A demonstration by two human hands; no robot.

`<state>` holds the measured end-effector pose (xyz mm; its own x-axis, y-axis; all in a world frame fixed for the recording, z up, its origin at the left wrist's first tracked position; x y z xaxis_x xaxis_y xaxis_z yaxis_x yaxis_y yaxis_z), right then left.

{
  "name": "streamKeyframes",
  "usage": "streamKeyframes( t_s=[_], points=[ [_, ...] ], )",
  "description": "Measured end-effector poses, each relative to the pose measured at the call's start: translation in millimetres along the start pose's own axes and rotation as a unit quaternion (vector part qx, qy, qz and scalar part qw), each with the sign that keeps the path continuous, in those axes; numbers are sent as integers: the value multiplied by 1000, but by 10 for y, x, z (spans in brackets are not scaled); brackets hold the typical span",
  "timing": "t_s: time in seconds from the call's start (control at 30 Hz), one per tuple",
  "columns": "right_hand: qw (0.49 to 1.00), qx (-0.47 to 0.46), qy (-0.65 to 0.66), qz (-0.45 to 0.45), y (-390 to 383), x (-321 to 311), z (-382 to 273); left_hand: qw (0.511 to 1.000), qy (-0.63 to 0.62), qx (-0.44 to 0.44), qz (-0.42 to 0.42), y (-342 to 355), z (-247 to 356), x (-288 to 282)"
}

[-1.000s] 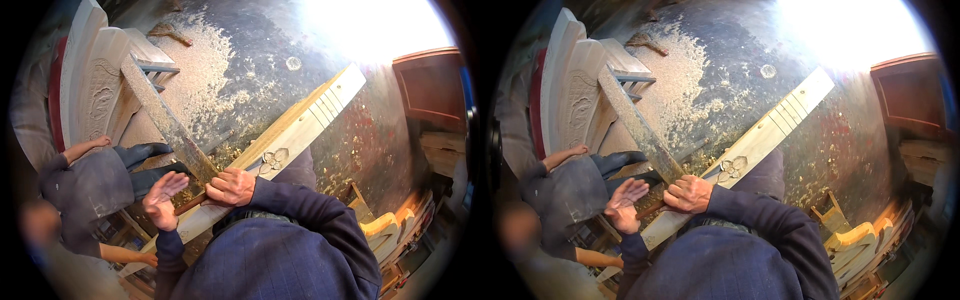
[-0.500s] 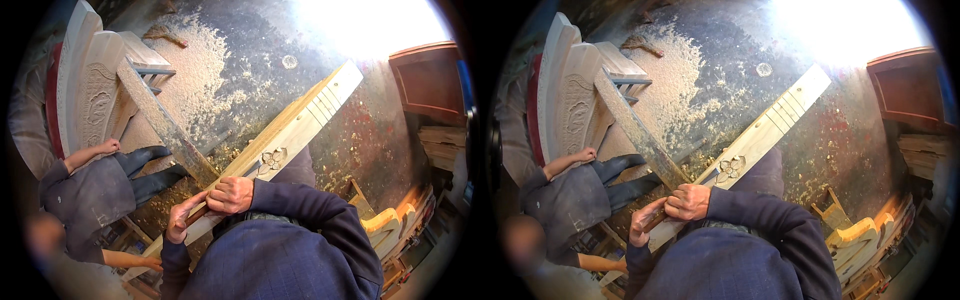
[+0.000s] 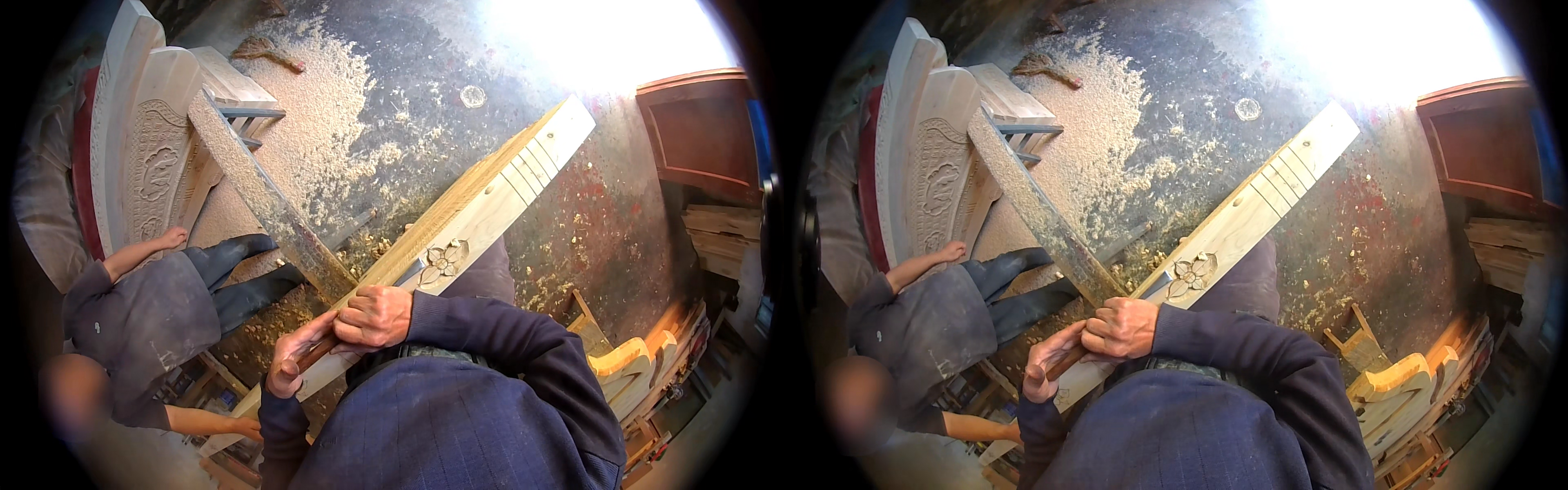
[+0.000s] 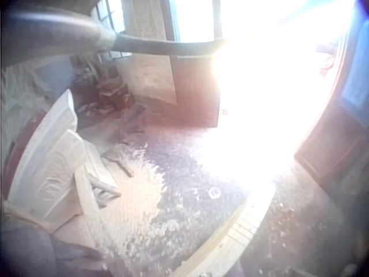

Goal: The person carves a flower design into a wooden plank using a chisel and a mallet.

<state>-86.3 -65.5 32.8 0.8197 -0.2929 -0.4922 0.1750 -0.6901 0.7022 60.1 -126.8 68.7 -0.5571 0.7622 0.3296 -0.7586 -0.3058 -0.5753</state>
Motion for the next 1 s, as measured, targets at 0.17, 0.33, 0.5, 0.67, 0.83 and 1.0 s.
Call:
streamKeyframes(
  t_s=[0.17,0.33,0.5,0.67,0.83,1.0],
  points=[
    [1000,5,9,4,17,6,16,1000,6,9,5,0,26,-1],
    [1000,23,6,8,11,30,44,999,45,18,19,47,19,-103],
    [999,40,-3,6,36,42,94,995,94,6,26,139,157,-157],
    [998,56,-16,15,76,10,143,994,103,-4,30,228,302,-187],
    [997,67,-26,24,107,-6,177,995,99,2,18,295,355,-219],
    [996,78,-26,40,111,-21,211,995,96,-14,5,348,390,-259]
  ],
)
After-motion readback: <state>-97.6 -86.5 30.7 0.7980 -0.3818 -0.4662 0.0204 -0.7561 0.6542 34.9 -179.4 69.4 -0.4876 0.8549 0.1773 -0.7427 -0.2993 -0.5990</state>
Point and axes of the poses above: each hand's wrist, its own y-axis towards the middle knuckle, its own x-axis out of the palm, z = x × y, the point moved 7 cm from there along y, towards the middle knuckle, and after that the axes turned 2 degrees about -z, right-handed, at the moved point
